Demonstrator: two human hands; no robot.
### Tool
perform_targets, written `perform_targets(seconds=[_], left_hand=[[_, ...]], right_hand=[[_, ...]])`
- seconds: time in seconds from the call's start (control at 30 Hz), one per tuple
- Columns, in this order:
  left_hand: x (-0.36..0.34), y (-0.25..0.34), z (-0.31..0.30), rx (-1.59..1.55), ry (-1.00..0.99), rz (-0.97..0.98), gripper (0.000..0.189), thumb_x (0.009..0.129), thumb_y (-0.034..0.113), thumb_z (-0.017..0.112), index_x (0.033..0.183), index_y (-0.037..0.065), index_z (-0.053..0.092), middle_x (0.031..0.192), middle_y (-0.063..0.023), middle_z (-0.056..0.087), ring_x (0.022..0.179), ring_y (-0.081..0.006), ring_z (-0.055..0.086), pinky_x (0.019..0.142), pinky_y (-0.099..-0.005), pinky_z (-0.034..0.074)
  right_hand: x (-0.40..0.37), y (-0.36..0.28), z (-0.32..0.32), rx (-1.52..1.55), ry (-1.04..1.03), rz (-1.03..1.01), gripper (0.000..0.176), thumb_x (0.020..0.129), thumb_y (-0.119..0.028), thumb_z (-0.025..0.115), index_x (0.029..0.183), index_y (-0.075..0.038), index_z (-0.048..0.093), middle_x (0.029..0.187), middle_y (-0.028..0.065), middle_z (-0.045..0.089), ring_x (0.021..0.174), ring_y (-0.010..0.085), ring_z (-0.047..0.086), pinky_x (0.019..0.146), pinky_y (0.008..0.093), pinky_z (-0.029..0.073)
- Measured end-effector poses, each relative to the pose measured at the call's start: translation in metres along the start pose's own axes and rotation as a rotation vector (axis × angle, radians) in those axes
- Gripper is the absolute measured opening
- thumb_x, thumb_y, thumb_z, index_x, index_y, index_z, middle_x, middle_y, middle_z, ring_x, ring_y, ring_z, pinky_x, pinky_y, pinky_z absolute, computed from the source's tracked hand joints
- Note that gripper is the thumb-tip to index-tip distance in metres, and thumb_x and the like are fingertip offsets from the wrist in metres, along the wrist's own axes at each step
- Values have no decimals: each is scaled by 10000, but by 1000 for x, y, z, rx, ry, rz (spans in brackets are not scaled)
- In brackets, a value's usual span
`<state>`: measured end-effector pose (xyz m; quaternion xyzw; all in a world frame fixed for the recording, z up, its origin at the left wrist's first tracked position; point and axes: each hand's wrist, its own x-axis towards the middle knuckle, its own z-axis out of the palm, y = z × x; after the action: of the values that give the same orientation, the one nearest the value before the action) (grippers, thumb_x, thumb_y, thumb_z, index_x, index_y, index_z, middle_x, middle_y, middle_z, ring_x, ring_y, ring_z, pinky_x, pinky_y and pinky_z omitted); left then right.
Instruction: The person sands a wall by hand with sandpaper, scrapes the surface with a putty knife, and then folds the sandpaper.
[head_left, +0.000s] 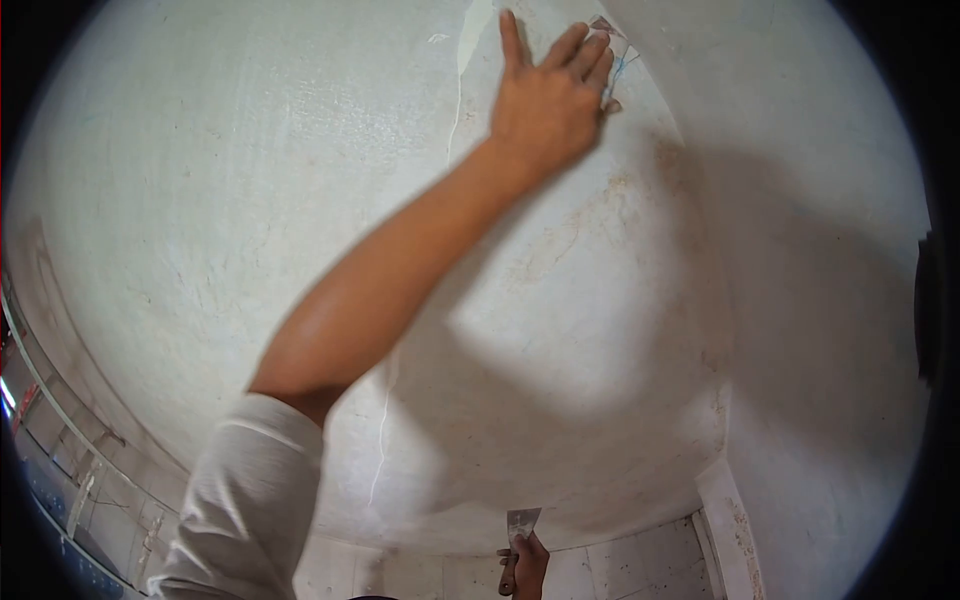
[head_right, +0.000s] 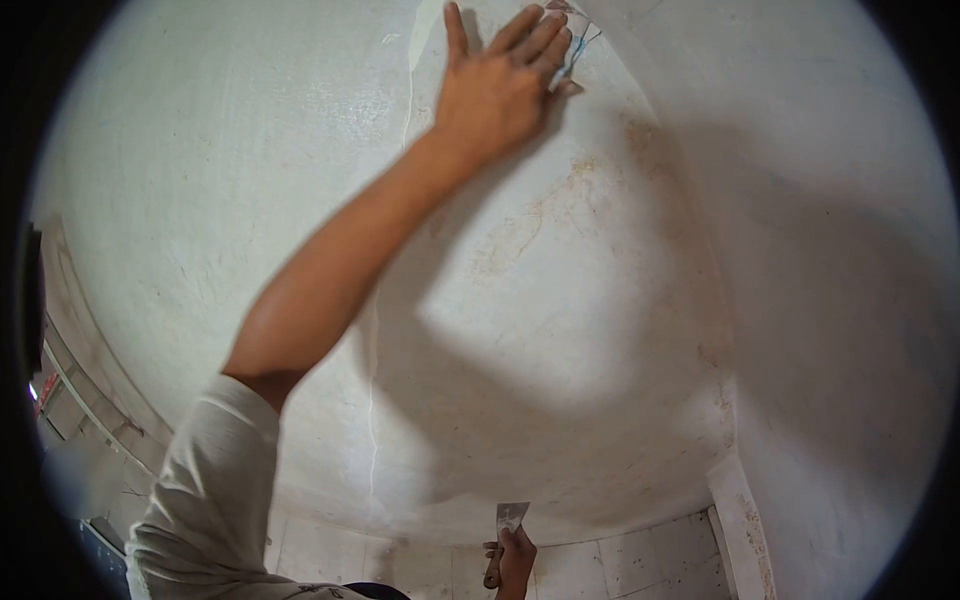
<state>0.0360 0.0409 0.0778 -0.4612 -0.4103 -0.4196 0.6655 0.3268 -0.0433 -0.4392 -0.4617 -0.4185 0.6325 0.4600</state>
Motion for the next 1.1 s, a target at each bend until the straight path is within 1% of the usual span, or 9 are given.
perform_targets(seconds=[0.13, 0.33, 0.43, 0.57, 0.8, 0.87, 0.93, 1.0, 1.1], left_hand=[[-57, 34, -28, -11, -320, 136, 541, 873, 395, 583, 1320, 97, 518, 1418, -8, 463, 1330, -158, 395, 1051, -735, 108], [-30, -65, -53, 186, -165, -19, 500, 857, 399, 609, 1296, 165, 559, 1381, 3, 508, 1298, -166, 447, 1046, -739, 65], [-5, -65, -35, 193, -57, -59, 496, 869, 376, 583, 1274, 92, 549, 1348, -36, 535, 1284, -180, 459, 1044, -735, 89], [-42, -32, -49, 320, -195, -96, 467, 890, 396, 569, 1289, 152, 562, 1401, 5, 487, 1299, -174, 447, 1046, -738, 69], [-1, -52, -40, 191, -131, -35, 454, 914, 376, 544, 1288, 119, 541, 1413, -18, 472, 1322, -181, 421, 1048, -739, 78], [30, -51, -39, 154, -196, -86, 482, 946, 274, 463, 1311, -41, 468, 1432, -170, 417, 1345, -299, 374, 1086, -685, 109], [7, -37, -47, 96, -249, -124, 489, 950, 268, 452, 1317, -55, 456, 1430, -174, 418, 1349, -293, 367, 1091, -681, 104], [-40, -25, -42, 242, -178, -57, 433, 912, 364, 552, 1282, 139, 551, 1423, -2, 460, 1318, -171, 426, 1034, -755, 77], [-106, -18, -62, 61, -272, -29, 442, 912, 352, 555, 1293, 129, 520, 1418, -8, 465, 1311, -177, 432, 1024, -763, 82]], right_hand=[[-4, 0, 6, -117, -40, 35, 257, 866, -54, 589, 1107, 35, 603, 779, 58, 633, 568, 157, 611, 497, 276, 481], [-1, 3, -8, -261, -74, -47, 124, 856, -82, 628, 948, -4, 606, 704, 33, 591, 512, 119, 536, 478, 269, 439], [-5, 13, -17, -150, 23, 149, 369, 883, -135, 588, 1247, -70, 593, 598, 45, 568, 434, 97, 460, 431, 228, 381], [11, 22, -17, -282, -193, 115, 374, 934, -238, 559, 1282, -101, 551, 624, 121, 601, 340, 136, 417, 354, 261, 380], [0, -2, 50, -216, -235, 100, 303, 880, -97, 624, 1166, -5, 580, 670, 13, 544, 499, 106, 518, 449, 277, 433], [3, 1, 50, -208, -227, 104, 294, 889, -97, 611, 1167, -6, 581, 675, 15, 549, 487, 105, 509, 442, 274, 425], [4, 8, 44, -199, -256, 137, 271, 886, -84, 613, 1140, 5, 585, 686, 20, 560, 481, 105, 508, 436, 274, 419], [3, 4, 43, -205, -235, 160, 178, 867, -96, 627, 1012, -9, 574, 653, 15, 537, 480, 112, 509, 434, 274, 425], [7, 11, 36, -210, -230, 184, 156, 865, -97, 626, 972, 3, 575, 666, 18, 543, 481, 111, 509, 433, 275, 424]])
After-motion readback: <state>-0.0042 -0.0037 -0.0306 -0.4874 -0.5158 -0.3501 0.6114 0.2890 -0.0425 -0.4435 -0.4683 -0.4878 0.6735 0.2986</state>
